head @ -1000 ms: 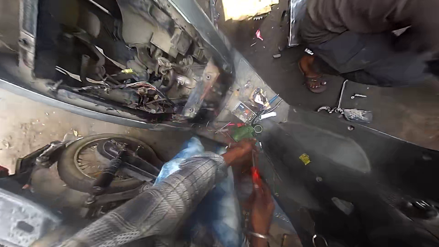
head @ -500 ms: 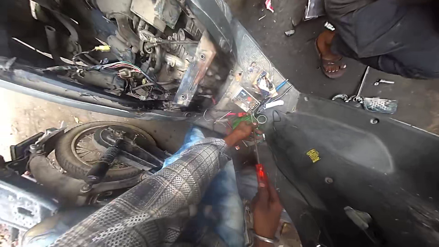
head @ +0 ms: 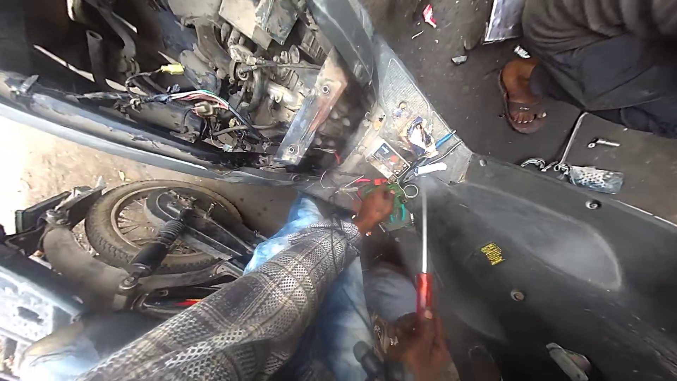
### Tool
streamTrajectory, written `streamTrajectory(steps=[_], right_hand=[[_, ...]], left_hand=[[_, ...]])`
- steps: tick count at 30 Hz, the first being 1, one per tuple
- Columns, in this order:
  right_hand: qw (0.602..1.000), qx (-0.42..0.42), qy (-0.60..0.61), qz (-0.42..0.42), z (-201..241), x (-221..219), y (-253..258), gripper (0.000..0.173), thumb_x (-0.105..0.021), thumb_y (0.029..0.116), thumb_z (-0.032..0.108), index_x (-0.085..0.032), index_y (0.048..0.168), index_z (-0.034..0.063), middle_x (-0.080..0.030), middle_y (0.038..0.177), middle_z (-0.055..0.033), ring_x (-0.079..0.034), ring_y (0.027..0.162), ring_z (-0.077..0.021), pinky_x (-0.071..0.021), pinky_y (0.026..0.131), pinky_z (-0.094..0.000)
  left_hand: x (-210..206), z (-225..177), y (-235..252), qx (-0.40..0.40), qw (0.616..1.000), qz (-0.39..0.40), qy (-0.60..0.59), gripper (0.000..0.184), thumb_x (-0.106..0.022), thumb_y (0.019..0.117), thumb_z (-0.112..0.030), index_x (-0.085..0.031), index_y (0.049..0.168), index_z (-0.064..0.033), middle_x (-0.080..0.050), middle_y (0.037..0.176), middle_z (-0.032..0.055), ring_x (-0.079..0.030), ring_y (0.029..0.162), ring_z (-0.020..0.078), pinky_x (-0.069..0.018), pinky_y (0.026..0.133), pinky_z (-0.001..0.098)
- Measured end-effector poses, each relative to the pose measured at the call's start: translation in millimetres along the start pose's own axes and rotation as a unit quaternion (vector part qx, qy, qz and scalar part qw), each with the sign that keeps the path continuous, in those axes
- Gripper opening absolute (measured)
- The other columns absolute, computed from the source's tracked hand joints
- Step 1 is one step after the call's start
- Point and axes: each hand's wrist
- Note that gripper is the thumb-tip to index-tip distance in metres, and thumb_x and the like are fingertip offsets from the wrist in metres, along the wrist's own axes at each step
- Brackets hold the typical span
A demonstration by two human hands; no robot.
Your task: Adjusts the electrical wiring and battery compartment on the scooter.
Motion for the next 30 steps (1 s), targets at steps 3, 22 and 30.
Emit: streamTrajectory(steps=[3, 22, 30], right_hand=[[1.0, 0.018, 0.02, -0.01, -5.8, 5.1, 6.6, 0.042, -0.026, 0.1101, 0.017, -0.04, 0.138, -0.0113, -0.056, 0.065, 0.0045, -0.059, 0.051, -0.0061, -0.0556, 0.05, -0.0236], [0.983, 0.052, -0.162, -0.064, -5.3, -35.7, 113.1, 0.035, -0.05, 0.1094, 0.019, -0.059, 0.135, -0.0022, -0.062, 0.067, -0.0043, -0.06, 0.046, -0.0094, -0.0529, 0.042, -0.0264], [0.983, 0.072, -0.156, -0.061, -12.3, -30.0, 110.0, 0.036, -0.047, 0.1098, 0.017, -0.058, 0.134, -0.0069, -0.064, 0.066, -0.004, -0.061, 0.048, -0.0075, -0.0532, 0.044, -0.0237]], left_hand=[[-21.8, -8.1, 1.7, 0.071, 0.986, 0.056, -0.14, 0.043, -0.042, 0.1126, -0.033, -0.054, 0.137, -0.0002, -0.071, 0.101, 0.0172, -0.071, 0.074, 0.022, -0.0609, 0.067, 0.0378], [-26.9, 56.7, 24.2, -0.125, 0.891, -0.193, 0.392, 0.089, -0.088, 0.0767, -0.031, -0.046, 0.15, -0.003, -0.052, 0.149, 0.0204, -0.051, 0.137, 0.0375, -0.0409, 0.114, 0.0514], [-0.2, 85.1, 22.2, -0.191, 0.858, -0.167, 0.447, 0.065, -0.08, 0.0786, -0.013, -0.057, 0.139, -0.0042, -0.062, 0.136, 0.0171, -0.059, 0.127, 0.0347, -0.0497, 0.104, 0.0487]])
Point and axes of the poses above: each hand's wrist, its own y-axis towards the middle knuckle, its own x-axis out of the back of the hand, z = x × y
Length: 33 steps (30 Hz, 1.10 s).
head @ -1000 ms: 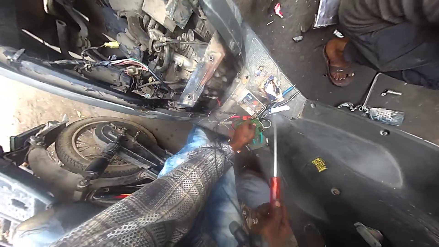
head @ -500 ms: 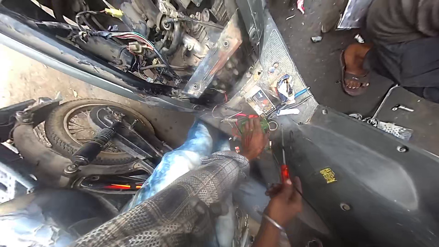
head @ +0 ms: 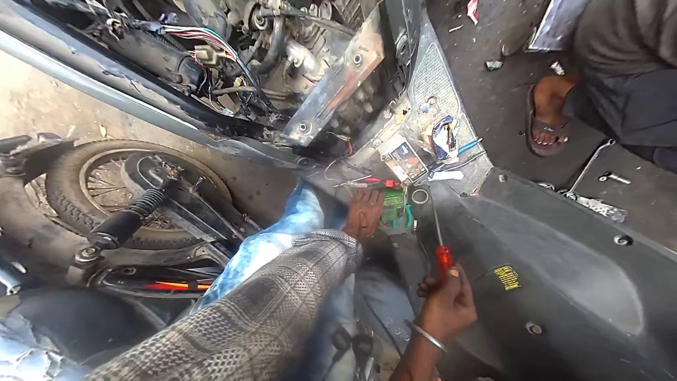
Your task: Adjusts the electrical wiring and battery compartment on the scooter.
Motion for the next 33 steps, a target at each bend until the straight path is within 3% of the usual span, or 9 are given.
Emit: streamTrajectory(steps=[6, 11, 19, 21, 23, 26, 30, 32, 33], right_hand=[[0.998, 0.06, 0.01, -0.019, -31.9, -9.1, -2.1, 0.042, -0.041, 0.111, 0.021, -0.051, 0.139, -0.0085, -0.069, 0.081, -0.005, -0.067, 0.062, -0.0061, -0.058, 0.057, -0.0231], [0.999, 0.031, -0.022, -0.003, -69.6, -42.6, 22.8, 0.048, -0.042, 0.1112, 0.021, -0.038, 0.152, -0.0046, -0.066, 0.105, -0.0151, -0.069, 0.077, -0.014, -0.0594, 0.066, -0.0295], [0.987, -0.138, -0.076, 0.03, -151.7, -108.6, 59.8, 0.047, -0.054, 0.107, 0.015, -0.039, 0.151, 0.0041, -0.068, 0.102, -0.0213, -0.07, 0.072, -0.0292, -0.0606, 0.066, -0.0477], [0.976, -0.168, -0.122, 0.061, -160.1, -117.6, 78.6, 0.052, -0.06, 0.1046, 0.02, -0.04, 0.149, 0.0019, -0.068, 0.108, -0.0237, -0.073, 0.078, -0.0325, -0.062, 0.071, -0.0503], [0.961, -0.186, -0.181, 0.092, -163.1, -122.4, 101.2, 0.052, -0.071, 0.0947, 0.026, -0.055, 0.137, 0.0005, -0.069, 0.111, -0.025, -0.07, 0.092, -0.0376, -0.0566, 0.081, -0.0576], [0.952, -0.164, -0.231, 0.118, -145.3, -117.3, 107.4, 0.056, -0.069, 0.093, 0.03, -0.051, 0.139, 0.0043, -0.068, 0.11, -0.0235, -0.069, 0.094, -0.0381, -0.0561, 0.079, -0.0588], [0.934, -0.108, -0.313, 0.136, -119.9, -101.6, 106.9, 0.054, -0.067, 0.0991, 0.027, -0.049, 0.145, 0.0033, -0.066, 0.122, -0.0289, -0.064, 0.112, -0.0464, -0.049, 0.094, -0.0645], [0.924, -0.111, -0.321, 0.172, -130.7, -101.0, 120.0, 0.056, -0.068, 0.0991, 0.028, -0.049, 0.144, 0.0007, -0.067, 0.12, -0.029, -0.067, 0.108, -0.0452, -0.0514, 0.093, -0.0627], [0.926, -0.11, -0.304, 0.197, -140.2, -102.0, 126.3, 0.056, -0.069, 0.099, 0.028, -0.049, 0.143, -0.0004, -0.069, 0.114, -0.0275, -0.071, 0.097, -0.0418, -0.0568, 0.087, -0.0599]], left_hand=[[3.9, 18.3, -14.0, -0.075, 0.994, -0.033, 0.072, 0.04, -0.067, 0.087, 0.002, -0.064, 0.127, -0.0033, -0.068, 0.122, 0.0172, -0.065, 0.116, 0.0361, -0.0537, 0.098, 0.0483], [-3.3, 16.7, -14.8, -0.061, 0.994, 0.005, 0.096, 0.045, -0.062, 0.0922, 0.001, -0.059, 0.137, -0.0051, -0.063, 0.134, 0.0165, -0.058, 0.127, 0.036, -0.0458, 0.109, 0.051], [15.6, 15.8, -14.7, -0.078, 0.989, 0.059, 0.109, 0.058, -0.068, 0.0874, 0.001, -0.055, 0.143, -0.0069, -0.06, 0.143, 0.0127, -0.056, 0.132, 0.0343, -0.0441, 0.11, 0.051], [19.0, 17.5, -12.5, -0.085, 0.988, 0.07, 0.108, 0.058, -0.066, 0.089, 0.0, -0.053, 0.145, -0.0071, -0.059, 0.145, 0.0132, -0.055, 0.133, 0.0346, -0.0434, 0.111, 0.0507], [19.6, 19.5, -10.5, -0.093, 0.987, 0.067, 0.111, 0.054, -0.063, 0.0926, -0.001, -0.053, 0.145, -0.0066, -0.059, 0.145, 0.0147, -0.056, 0.134, 0.0352, -0.0441, 0.11, 0.0507], [16.2, 22.0, -11.2, -0.109, 0.984, 0.05, 0.134, 0.047, -0.059, 0.0954, 0.0, -0.055, 0.142, -0.0052, -0.062, 0.139, 0.0168, -0.059, 0.128, 0.0358, -0.0478, 0.106, 0.0494], [18.0, 21.2, -11.0, -0.11, 0.984, 0.053, 0.129, 0.049, -0.061, 0.0938, -0.003, -0.056, 0.142, -0.0058, -0.061, 0.14, 0.0162, -0.058, 0.129, 0.0364, -0.0467, 0.106, 0.0506], [14.6, 22.5, -8.9, -0.109, 0.984, 0.053, 0.133, 0.051, -0.06, 0.0935, -0.003, -0.056, 0.144, -0.0077, -0.061, 0.143, 0.0136, -0.057, 0.131, 0.0347, -0.046, 0.107, 0.049], [14.0, 23.3, -8.1, -0.109, 0.982, 0.069, 0.135, 0.054, -0.061, 0.0932, -0.003, -0.053, 0.146, -0.0078, -0.058, 0.145, 0.0136, -0.055, 0.133, 0.0345, -0.0442, 0.109, 0.0494]])
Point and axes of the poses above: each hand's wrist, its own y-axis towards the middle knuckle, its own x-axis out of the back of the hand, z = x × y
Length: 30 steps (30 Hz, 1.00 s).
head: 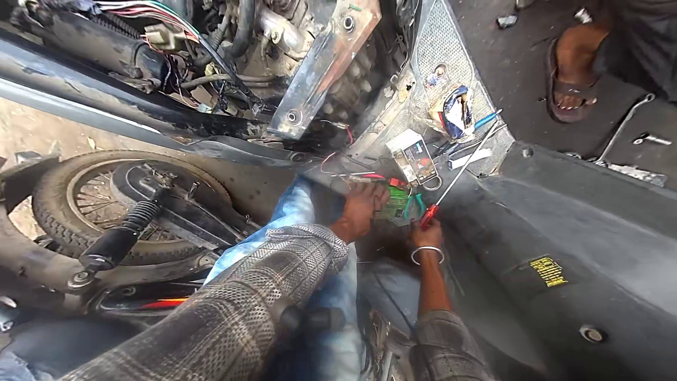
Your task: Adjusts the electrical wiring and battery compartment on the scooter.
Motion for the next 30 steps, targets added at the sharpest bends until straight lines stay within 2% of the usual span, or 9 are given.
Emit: streamTrajectory(steps=[2, 9, 11, 13, 16, 20, 22, 26, 30], right_hand=[[0.998, 0.045, 0.015, 0.049, -7.2, -6.2, 12.0, 0.057, -0.071, 0.0984, 0.03, -0.05, 0.14, -0.0018, -0.07, 0.107, -0.0255, -0.073, 0.088, -0.0375, -0.0596, 0.082, -0.0571], [0.969, 0.217, -0.1, 0.065, 2.5, -4.9, 32.6, 0.047, -0.061, 0.1031, 0.015, -0.055, 0.149, 0.012, -0.061, 0.137, -0.025, -0.065, 0.117, -0.0417, -0.0503, 0.101, -0.0592], [0.968, 0.2, -0.153, -0.001, 9.4, 4.5, 28.3, 0.036, -0.062, 0.0981, 0.007, -0.067, 0.134, 0.0111, -0.061, 0.132, -0.0267, -0.062, 0.117, -0.046, -0.0502, 0.096, -0.0642], [0.968, 0.156, -0.194, -0.035, 15.9, 6.5, 24.0, 0.029, -0.065, 0.0961, 0.012, -0.068, 0.125, 0.0058, -0.065, 0.125, -0.0256, -0.064, 0.112, -0.047, -0.0511, 0.091, -0.067], [0.965, 0.113, -0.236, -0.005, 24.4, -0.8, 21.1, 0.047, -0.073, 0.0947, 0.03, -0.061, 0.13, 0.0018, -0.066, 0.123, -0.0276, -0.065, 0.11, -0.0492, -0.0515, 0.088, -0.0684], [0.963, 0.101, -0.248, -0.015, 30.5, -12.2, 28.3, 0.051, -0.074, 0.0942, 0.025, -0.056, 0.136, 0.0011, -0.066, 0.119, -0.0309, -0.065, 0.109, -0.0515, -0.0516, 0.088, -0.0682], [0.962, 0.108, -0.252, -0.007, 30.6, -11.1, 28.9, 0.045, -0.07, 0.0961, 0.024, -0.057, 0.133, 0.0018, -0.069, 0.111, -0.0313, -0.067, 0.104, -0.0526, -0.0524, 0.085, -0.0684], [0.956, 0.13, -0.258, 0.042, 29.1, -9.1, 25.4, 0.056, -0.075, 0.0928, 0.024, -0.053, 0.137, -0.002, -0.065, 0.119, -0.0337, -0.064, 0.111, -0.0529, -0.0502, 0.092, -0.0685], [0.949, 0.137, -0.28, 0.035, 30.8, -16.3, 30.5, 0.048, -0.069, 0.0964, 0.02, -0.053, 0.136, -0.0023, -0.066, 0.115, -0.0341, -0.066, 0.107, -0.0535, -0.0523, 0.088, -0.0681]], left_hand=[[-0.5, 2.1, -2.8, -0.015, 1.0, -0.014, 0.007, 0.054, -0.066, 0.0901, -0.001, -0.055, 0.142, -0.0075, -0.06, 0.142, 0.0135, -0.057, 0.13, 0.0342, -0.0476, 0.105, 0.0489], [8.1, 0.6, -2.2, -0.005, 1.0, 0.014, -0.025, 0.055, -0.064, 0.0923, 0.003, -0.053, 0.145, -0.0066, -0.057, 0.147, 0.0144, -0.053, 0.136, 0.0366, -0.0461, 0.105, 0.0547], [11.1, 0.9, -2.0, -0.004, 0.999, 0.031, -0.041, 0.059, -0.064, 0.0917, 0.004, -0.051, 0.148, -0.0074, -0.054, 0.15, 0.0142, -0.05, 0.138, 0.0383, -0.0466, 0.103, 0.0579], [5.5, 4.9, -1.1, -0.009, 0.998, 0.014, -0.053, 0.059, -0.069, 0.0874, 0.002, -0.054, 0.144, -0.0091, -0.057, 0.145, 0.0136, -0.052, 0.135, 0.0385, -0.0482, 0.1, 0.0588], [9.1, 14.7, 3.5, -0.026, 0.996, 0.043, -0.074, 0.055, -0.067, 0.0894, -0.003, -0.054, 0.143, -0.0102, -0.056, 0.144, 0.0144, -0.05, 0.135, 0.0397, -0.0478, 0.101, 0.0581], [32.1, 20.1, 6.4, -0.056, 0.993, 0.083, -0.065, 0.045, -0.06, 0.0975, -0.005, -0.055, 0.142, -0.0065, -0.057, 0.144, 0.0156, -0.049, 0.137, 0.0399, -0.0498, 0.097, 0.0569], [31.9, 19.4, 10.1, -0.06, 0.993, 0.085, -0.048, 0.049, -0.065, 0.0922, -0.002, -0.056, 0.14, -0.0073, -0.058, 0.141, 0.0138, -0.051, 0.134, 0.0389, -0.0528, 0.09, 0.0551], [36.8, 20.2, 14.3, -0.066, 0.99, 0.111, -0.049, 0.055, -0.069, 0.0903, -0.004, -0.054, 0.143, -0.009, -0.056, 0.146, 0.0124, -0.045, 0.142, 0.0393, -0.0532, 0.091, 0.0565], [33.0, 23.7, 15.8, -0.084, 0.99, 0.101, -0.041, 0.06, -0.076, 0.0846, -0.007, -0.055, 0.14, -0.0094, -0.057, 0.141, 0.0122, -0.05, 0.135, 0.0389, -0.0539, 0.085, 0.0543]])
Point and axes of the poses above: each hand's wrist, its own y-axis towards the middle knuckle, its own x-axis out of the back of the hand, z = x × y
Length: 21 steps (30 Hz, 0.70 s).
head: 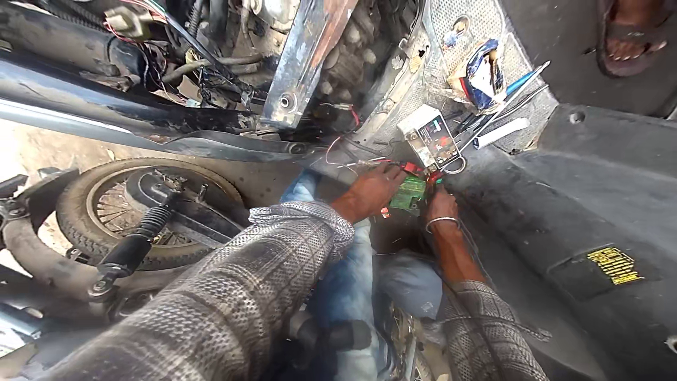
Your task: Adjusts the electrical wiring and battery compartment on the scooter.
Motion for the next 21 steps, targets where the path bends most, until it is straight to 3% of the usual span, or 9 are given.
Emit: streamTrajectory(steps=[2, 4, 6, 8, 11, 14, 16, 19, 21], right_hand=[[1.0, -0.014, -0.025, 0.0, 4.7, 3.1, -3.2, 0.056, -0.074, 0.0896, 0.019, -0.052, 0.137, -0.0001, -0.067, 0.115, -0.0324, -0.066, 0.106, -0.0529, -0.052, 0.085, -0.0685], [0.998, -0.033, -0.051, 0.006, 7.0, 9.9, -9.5, 0.064, -0.076, 0.0855, 0.027, -0.053, 0.14, 0.0049, -0.067, 0.118, -0.0303, -0.065, 0.108, -0.0522, -0.0505, 0.084, -0.0699], [0.996, -0.058, -0.057, 0.023, 8.3, 20.5, -17.7, 0.056, -0.07, 0.0901, 0.034, -0.058, 0.138, 0.0077, -0.068, 0.119, -0.0288, -0.065, 0.11, -0.0505, -0.0494, 0.085, -0.0699], [0.995, -0.074, -0.05, 0.047, 6.0, 30.9, -27.6, 0.044, -0.059, 0.097, 0.037, -0.066, 0.127, 0.0054, -0.068, 0.118, -0.0282, -0.065, 0.111, -0.0481, -0.0491, 0.086, -0.0693], [0.992, -0.061, -0.004, 0.112, -6.8, 40.8, -35.8, 0.045, -0.045, 0.105, 0.036, -0.069, 0.114, -0.001, -0.068, 0.116, -0.0286, -0.065, 0.111, -0.0467, -0.0483, 0.089, -0.0687], [0.977, -0.07, 0.137, 0.144, -27.0, 35.8, -51.7, 0.041, -0.047, 0.1068, 0.03, -0.067, 0.113, -0.0053, -0.067, 0.104, -0.0271, -0.066, 0.093, -0.0402, -0.0507, 0.083, -0.0617], [0.961, -0.107, 0.23, 0.113, -36.2, 31.7, -78.6, 0.036, -0.052, 0.1057, 0.024, -0.065, 0.116, -0.0071, -0.067, 0.1, -0.0264, -0.067, 0.086, -0.0375, -0.0535, 0.08, -0.0589], [0.912, -0.109, 0.396, -0.015, -49.2, 9.4, -128.1, 0.021, -0.057, 0.1028, 0.012, -0.064, 0.112, -0.0044, -0.067, 0.092, -0.0184, -0.067, 0.077, -0.0261, -0.0582, 0.073, -0.047], [0.862, -0.069, 0.494, -0.093, -56.2, -2.4, -155.2, 0.025, -0.053, 0.1002, 0.009, -0.059, 0.121, -0.0043, -0.063, 0.107, -0.0147, -0.067, 0.087, -0.0198, -0.0605, 0.08, -0.0413]], left_hand=[[1.6, -0.4, -0.1, 0.001, 1.0, 0.011, 0.002, 0.06, -0.073, 0.0877, -0.006, -0.053, 0.144, -0.009, -0.055, 0.145, 0.0123, -0.047, 0.138, 0.0392, -0.054, 0.089, 0.0538], [7.1, 0.1, -0.3, -0.006, 1.0, 0.024, -0.004, 0.059, -0.069, 0.0916, -0.005, -0.051, 0.147, -0.0072, -0.054, 0.148, 0.0135, -0.045, 0.14, 0.0405, -0.054, 0.092, 0.0542], [6.5, 4.8, 3.5, -0.017, 1.0, 0.025, 0.003, 0.067, -0.074, 0.0864, -0.008, -0.049, 0.149, -0.0067, -0.053, 0.149, 0.0132, -0.046, 0.139, 0.0405, -0.0548, 0.091, 0.0534], [4.2, 6.6, 7.0, -0.016, 1.0, 0.023, -0.003, 0.075, -0.084, 0.0764, -0.011, -0.052, 0.144, -0.0078, -0.055, 0.145, 0.013, -0.047, 0.138, 0.0402, -0.0563, 0.087, 0.0541], [13.0, 6.4, 8.6, -0.026, 0.998, 0.049, -0.017, 0.077, -0.084, 0.0765, -0.012, -0.05, 0.145, -0.0046, -0.052, 0.148, 0.0169, -0.046, 0.139, 0.0416, -0.0533, 0.094, 0.0543], [9.4, 16.0, 11.4, -0.041, 0.998, 0.03, -0.049, 0.076, -0.086, 0.0749, -0.012, -0.053, 0.143, -0.0039, -0.055, 0.144, 0.0187, -0.05, 0.135, 0.0422, -0.0499, 0.103, 0.0535], [3.0, 26.8, 16.7, -0.062, 0.994, 0.008, -0.094, 0.078, -0.089, 0.0707, -0.011, -0.056, 0.141, -0.0044, -0.058, 0.141, 0.0185, -0.054, 0.132, 0.0399, -0.046, 0.109, 0.0524], [6.4, 36.1, 18.1, -0.063, 0.986, 0.016, -0.151, 0.075, -0.089, 0.0685, -0.01, -0.061, 0.137, -0.0071, -0.064, 0.133, 0.018, -0.061, 0.123, 0.0362, -0.0491, 0.106, 0.0529], [16.4, 34.7, 14.8, -0.058, 0.985, 0.037, -0.161, 0.071, -0.088, 0.0708, -0.01, -0.062, 0.136, -0.0065, -0.064, 0.131, 0.0189, -0.062, 0.122, 0.0363, -0.0488, 0.106, 0.0516]])
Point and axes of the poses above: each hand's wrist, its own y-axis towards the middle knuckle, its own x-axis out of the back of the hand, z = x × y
